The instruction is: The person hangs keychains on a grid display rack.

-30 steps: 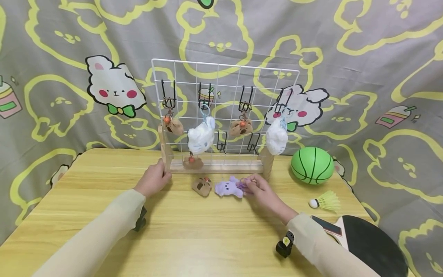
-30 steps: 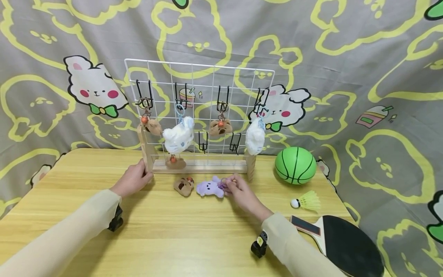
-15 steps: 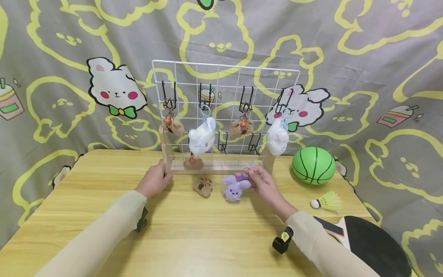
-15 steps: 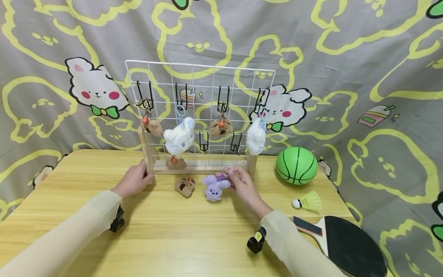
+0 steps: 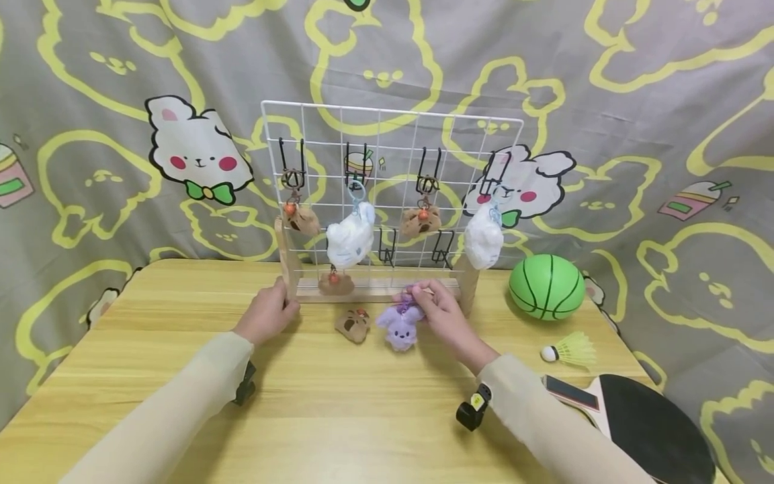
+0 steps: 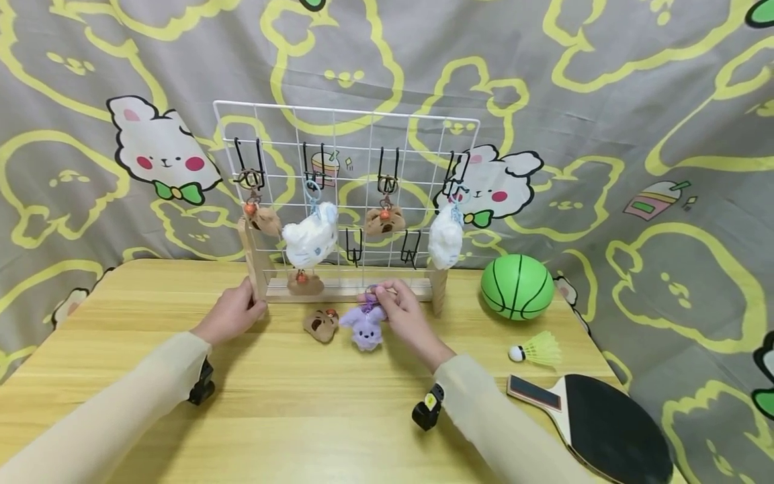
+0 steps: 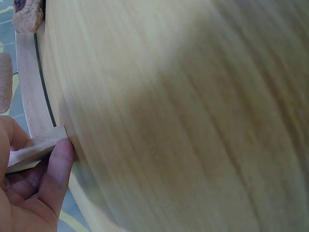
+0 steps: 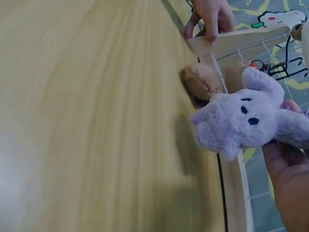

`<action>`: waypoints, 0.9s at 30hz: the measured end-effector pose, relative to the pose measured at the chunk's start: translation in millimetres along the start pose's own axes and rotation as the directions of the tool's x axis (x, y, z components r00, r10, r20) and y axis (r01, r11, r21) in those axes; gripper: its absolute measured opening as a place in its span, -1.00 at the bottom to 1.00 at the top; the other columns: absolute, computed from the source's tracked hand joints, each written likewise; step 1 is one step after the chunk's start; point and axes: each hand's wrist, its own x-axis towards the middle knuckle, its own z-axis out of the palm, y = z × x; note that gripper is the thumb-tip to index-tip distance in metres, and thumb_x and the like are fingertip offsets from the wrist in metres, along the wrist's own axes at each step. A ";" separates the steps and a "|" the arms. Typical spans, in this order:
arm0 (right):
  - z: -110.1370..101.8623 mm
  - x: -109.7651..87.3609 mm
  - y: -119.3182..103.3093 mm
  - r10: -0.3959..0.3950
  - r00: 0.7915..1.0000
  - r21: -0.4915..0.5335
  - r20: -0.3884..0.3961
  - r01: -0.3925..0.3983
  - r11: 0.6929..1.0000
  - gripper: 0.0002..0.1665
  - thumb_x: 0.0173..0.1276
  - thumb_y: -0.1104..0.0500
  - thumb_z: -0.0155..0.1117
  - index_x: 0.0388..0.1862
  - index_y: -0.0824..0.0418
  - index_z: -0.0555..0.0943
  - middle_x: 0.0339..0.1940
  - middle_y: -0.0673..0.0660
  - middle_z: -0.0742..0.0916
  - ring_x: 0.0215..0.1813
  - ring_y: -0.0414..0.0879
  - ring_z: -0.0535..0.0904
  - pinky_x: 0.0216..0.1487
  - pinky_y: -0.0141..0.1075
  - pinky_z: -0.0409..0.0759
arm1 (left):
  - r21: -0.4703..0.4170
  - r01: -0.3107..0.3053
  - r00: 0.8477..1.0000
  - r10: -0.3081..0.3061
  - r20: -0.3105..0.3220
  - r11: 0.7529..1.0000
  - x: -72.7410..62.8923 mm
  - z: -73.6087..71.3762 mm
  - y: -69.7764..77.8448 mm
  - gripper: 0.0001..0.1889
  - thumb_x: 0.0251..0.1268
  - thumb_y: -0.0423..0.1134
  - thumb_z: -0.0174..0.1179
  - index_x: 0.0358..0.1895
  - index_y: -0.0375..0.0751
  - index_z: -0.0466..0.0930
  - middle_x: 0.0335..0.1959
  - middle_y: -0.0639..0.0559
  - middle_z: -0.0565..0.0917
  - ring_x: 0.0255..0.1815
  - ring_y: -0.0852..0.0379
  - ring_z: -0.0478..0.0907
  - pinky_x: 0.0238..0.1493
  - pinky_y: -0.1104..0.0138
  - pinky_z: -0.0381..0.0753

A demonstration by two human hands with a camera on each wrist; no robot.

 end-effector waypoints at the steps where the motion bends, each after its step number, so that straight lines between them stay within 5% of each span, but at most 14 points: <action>1: 2.4 2.6 -1.3 -0.010 1.000 -0.005 -0.004 0.010 1.000 -0.72 0.73 0.21 -0.12 0.12 0.43 0.41 0.23 0.50 0.68 0.04 -0.33 0.77 0.08 -0.39 0.73 | 0.002 0.000 1.000 0.000 -0.001 1.000 -0.1 -0.4 -0.4 -0.67 0.43 -0.39 0.00 0.14 -0.54 0.34 -0.56 0.01 0.42 -0.63 0.17 0.30 -0.62 0.36 0.28; 11: 18.1 23.8 -15.6 -0.128 0.989 -0.053 -0.071 0.124 0.991 -0.72 0.71 0.23 -0.06 0.13 0.42 0.47 0.09 0.52 0.74 0.04 -0.05 0.82 0.03 -0.36 0.74 | 0.006 0.013 1.000 -0.013 0.001 1.000 0.3 -1.7 0.5 -0.64 0.44 -0.38 0.00 0.18 -0.55 0.33 -0.55 0.00 0.42 -0.61 0.17 0.30 -0.60 0.35 0.30; 17: 22.4 32.6 -19.8 -0.156 0.979 -0.102 -0.127 0.144 0.984 -0.75 0.68 0.27 -0.03 0.11 0.43 0.50 0.01 0.50 0.77 -0.08 -0.16 0.82 -0.02 -0.41 0.73 | -0.003 0.023 1.000 -0.023 0.010 1.000 0.7 -0.9 0.5 -0.61 0.45 -0.37 0.00 0.21 -0.57 0.32 -0.55 -0.01 0.43 -0.62 0.17 0.30 -0.61 0.37 0.29; 23: 27.5 40.9 -17.4 -0.163 0.973 -0.139 -0.162 0.141 0.980 -0.77 0.67 0.28 -0.02 0.08 0.44 0.50 -0.01 0.50 0.77 0.05 0.24 0.80 0.00 -0.40 0.73 | -0.003 0.036 0.999 -0.036 0.014 0.999 -0.2 -1.4 0.0 -0.60 0.45 -0.35 -0.01 0.21 -0.58 0.32 -0.55 -0.01 0.43 -0.62 0.18 0.29 -0.62 0.39 0.27; 27: 30.3 45.2 -14.2 -0.151 0.973 -0.147 -0.175 0.126 0.981 -0.76 0.68 0.28 -0.04 0.08 0.44 0.49 0.02 0.51 0.77 0.09 0.30 0.77 0.08 -0.31 0.74 | 0.005 0.034 0.999 -0.034 0.008 0.999 -0.5 -1.6 0.4 -0.61 0.44 -0.35 -0.01 0.21 -0.58 0.32 -0.55 0.00 0.42 -0.62 0.18 0.29 -0.62 0.38 0.28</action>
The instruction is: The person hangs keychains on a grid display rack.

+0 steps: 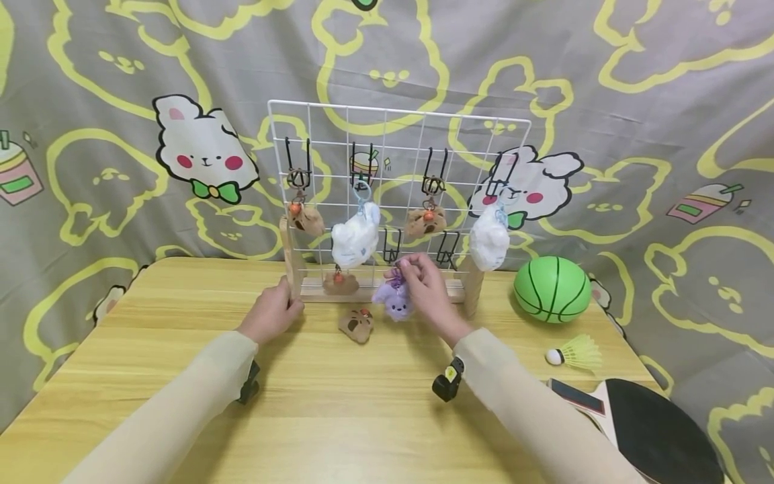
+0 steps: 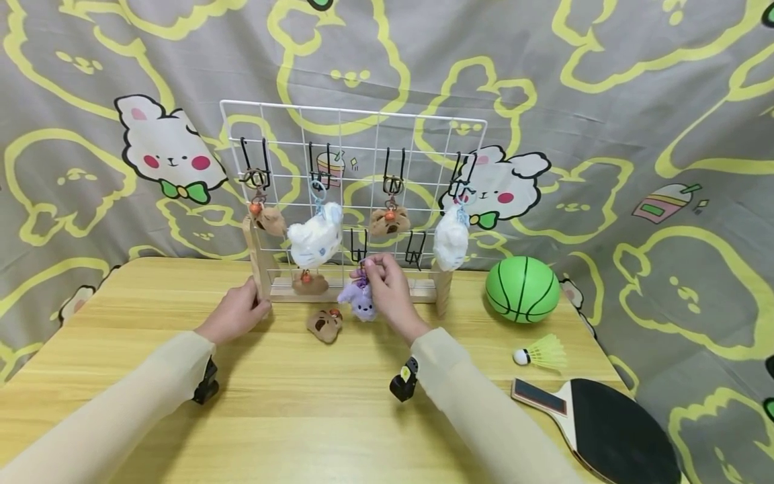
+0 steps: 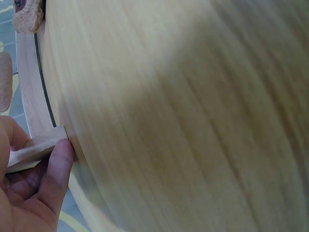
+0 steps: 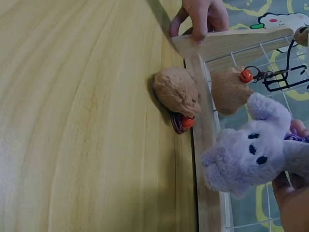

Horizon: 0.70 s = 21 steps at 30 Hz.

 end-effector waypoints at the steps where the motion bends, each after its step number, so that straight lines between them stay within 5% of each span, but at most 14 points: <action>1: 0.6 0.4 0.4 0.007 1.000 0.000 -0.001 -0.007 1.000 -0.76 0.68 0.28 -0.04 0.08 0.44 0.49 0.04 0.50 0.76 0.10 0.29 0.77 0.11 -0.30 0.74 | 0.003 0.000 1.000 0.000 0.000 1.000 0.2 0.1 -0.1 -0.61 0.44 -0.35 -0.01 0.20 -0.57 0.33 -0.55 0.01 0.42 -0.62 0.18 0.29 -0.62 0.38 0.27; 10: -1.4 3.5 8.8 0.062 0.998 -0.060 -0.011 -0.062 0.996 -0.70 0.69 0.21 -0.01 0.10 0.42 0.55 0.09 0.44 0.77 0.13 0.18 0.76 -0.01 -0.45 0.64 | -0.004 0.007 1.000 -0.007 0.003 1.000 1.2 1.2 -0.6 -0.59 0.44 -0.36 -0.02 0.23 -0.58 0.31 -0.55 -0.01 0.43 -0.64 0.18 0.29 -0.64 0.41 0.26; 15: -5.7 1.3 16.2 0.126 0.992 -0.072 -0.013 -0.127 0.989 -0.64 0.72 0.17 -0.07 0.09 0.44 0.54 0.14 0.47 0.73 0.05 0.09 0.75 0.10 -0.16 0.75 | -0.005 0.012 1.000 -0.012 0.009 1.000 0.5 0.9 -0.6 -0.51 0.45 -0.35 -0.03 0.32 -0.63 0.26 -0.54 -0.03 0.45 -0.65 0.19 0.28 -0.65 0.43 0.25; 21: -9.2 -5.3 24.6 0.169 0.985 -0.050 0.023 -0.168 0.985 -0.55 0.75 0.15 -0.19 0.18 0.49 0.52 0.13 0.52 0.70 0.09 0.27 0.74 0.20 0.07 0.71 | -0.009 0.012 1.000 -0.012 0.007 1.000 -0.6 -0.2 2.4 -0.56 0.45 -0.36 -0.03 0.27 -0.61 0.29 -0.55 -0.01 0.43 -0.64 0.19 0.28 -0.64 0.40 0.25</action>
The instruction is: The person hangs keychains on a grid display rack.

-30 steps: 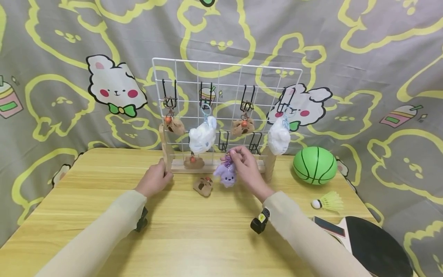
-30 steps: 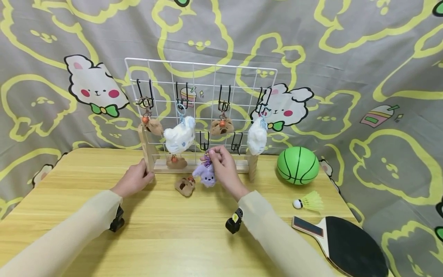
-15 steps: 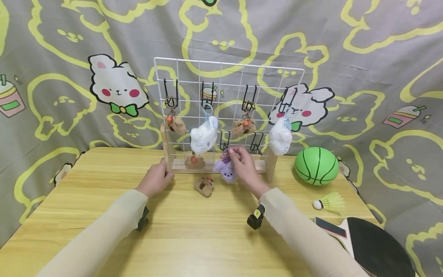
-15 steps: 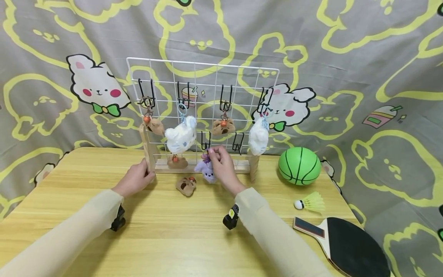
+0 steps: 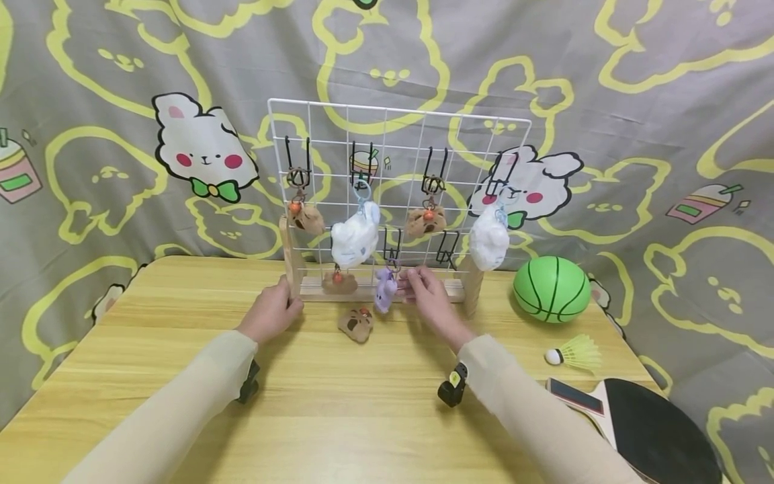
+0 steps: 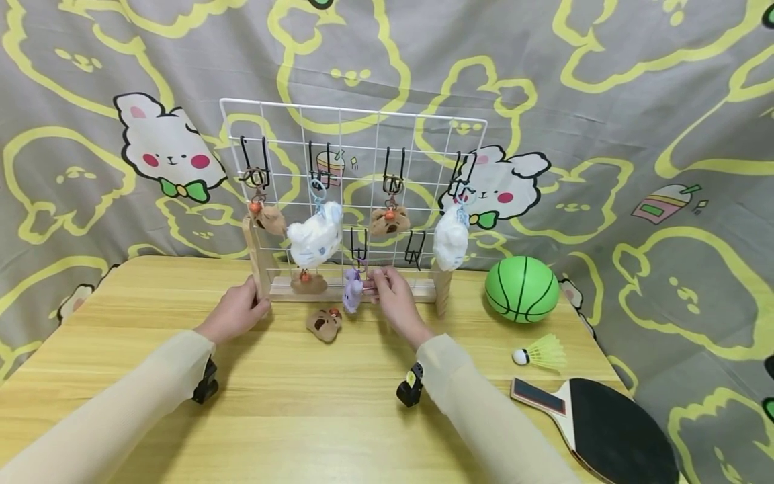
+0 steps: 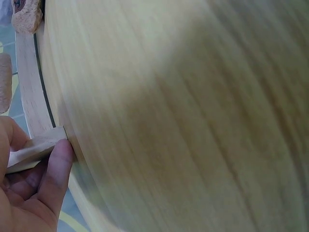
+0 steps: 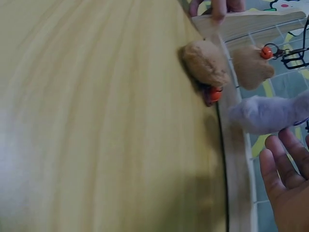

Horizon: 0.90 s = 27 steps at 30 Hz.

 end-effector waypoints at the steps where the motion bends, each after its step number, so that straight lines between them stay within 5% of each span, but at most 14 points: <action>1: -0.4 -1.1 2.1 0.009 1.000 0.000 0.006 -0.009 1.000 -0.54 0.75 0.14 -0.19 0.19 0.48 0.51 0.13 0.51 0.71 0.10 0.29 0.74 0.20 0.07 0.71 | 0.001 -0.002 1.000 0.002 -0.001 1.000 -0.1 -0.1 0.2 -0.57 0.45 -0.36 -0.03 0.25 -0.60 0.29 -0.55 -0.01 0.42 -0.63 0.18 0.29 -0.63 0.39 0.26; 12: -4.6 -19.6 26.5 0.109 0.987 -0.087 0.120 -0.099 0.991 -0.63 0.70 0.18 -0.06 0.02 0.47 0.58 -0.03 0.43 0.76 -0.13 0.02 0.76 -0.04 -0.17 0.77 | -0.001 -0.019 1.000 0.019 0.004 1.000 0.7 0.4 -2.2 -0.55 0.45 -0.36 -0.04 0.28 -0.62 0.27 -0.58 0.02 0.40 -0.64 0.19 0.27 -0.63 0.40 0.24; 21: 0.8 -28.4 28.2 0.039 0.961 -0.236 0.275 0.027 0.971 -0.71 0.59 0.23 0.15 0.00 0.45 0.70 -0.12 0.38 0.80 -0.24 -0.10 0.69 -0.34 -0.43 0.63 | 0.005 -0.006 1.000 0.006 0.001 1.000 0.5 -0.5 -1.5 -0.58 0.46 -0.36 -0.04 0.25 -0.61 0.29 -0.57 0.01 0.40 -0.63 0.19 0.28 -0.63 0.40 0.25; 27: 17.1 -27.1 25.0 -0.031 0.966 -0.295 0.258 0.109 0.949 -0.71 0.55 0.21 0.22 0.01 0.42 0.72 -0.13 0.34 0.81 -0.19 -0.04 0.69 -0.24 -0.38 0.66 | 0.005 -0.008 1.000 0.008 0.002 1.000 0.8 0.5 -1.3 -0.59 0.46 -0.36 -0.04 0.23 -0.61 0.30 -0.57 0.01 0.41 -0.64 0.19 0.28 -0.63 0.39 0.25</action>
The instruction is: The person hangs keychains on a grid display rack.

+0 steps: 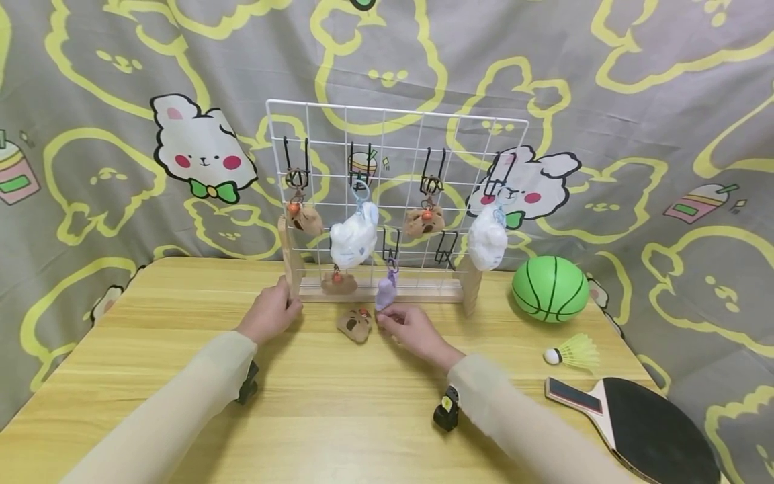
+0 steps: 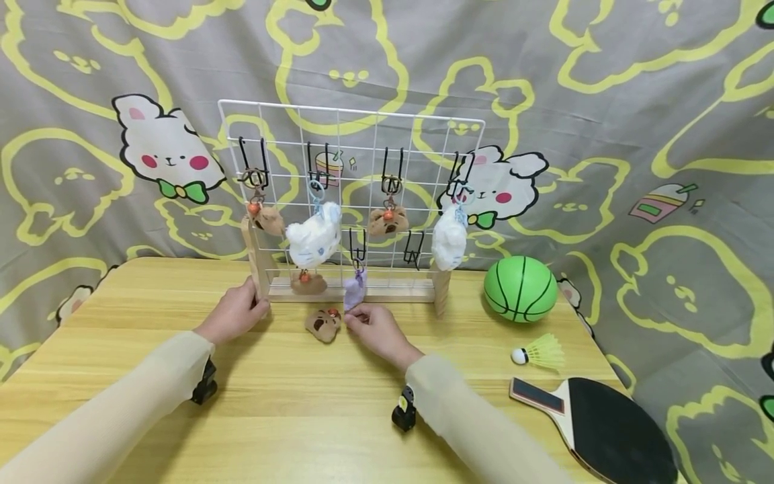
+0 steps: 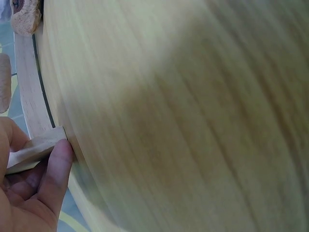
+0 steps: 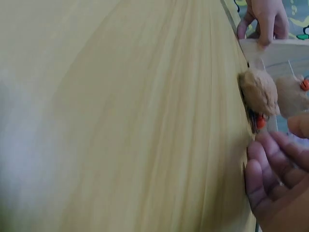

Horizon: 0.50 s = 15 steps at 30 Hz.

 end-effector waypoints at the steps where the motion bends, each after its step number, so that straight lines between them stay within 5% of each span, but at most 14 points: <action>1: 3.1 1.1 -1.2 0.005 1.000 -0.014 -0.017 -0.005 1.000 -0.71 0.54 0.20 0.24 -0.01 0.40 0.73 -0.13 0.32 0.81 -0.17 -0.05 0.70 -0.18 -0.37 0.67 | 0.001 0.001 1.000 -0.001 0.000 1.000 0.2 0.3 0.2 -0.59 0.46 -0.36 -0.04 0.22 -0.61 0.30 -0.57 0.02 0.41 -0.64 0.19 0.28 -0.63 0.39 0.25; 5: 14.8 6.1 -5.8 0.024 0.997 -0.072 -0.078 -0.030 0.997 -0.75 0.50 0.16 0.28 -0.10 0.34 0.75 -0.15 0.23 0.82 -0.15 -0.10 0.68 -0.03 -0.28 0.66 | 0.004 0.003 1.000 -0.003 0.004 1.000 0.5 0.6 -0.2 -0.58 0.46 -0.35 -0.04 0.24 -0.61 0.29 -0.58 0.02 0.40 -0.64 0.19 0.27 -0.63 0.40 0.24; 15: 30.4 17.5 -19.2 0.148 0.977 -0.204 -0.154 -0.177 0.963 -0.59 0.47 -0.17 0.30 -0.29 0.14 0.72 -0.34 0.08 0.77 -0.35 -0.13 0.58 -0.33 -0.29 0.50 | 0.003 0.006 1.000 -0.006 -0.002 1.000 -0.1 -0.3 0.5 -0.59 0.45 -0.36 -0.03 0.23 -0.60 0.30 -0.56 0.00 0.43 -0.63 0.17 0.32 -0.62 0.36 0.30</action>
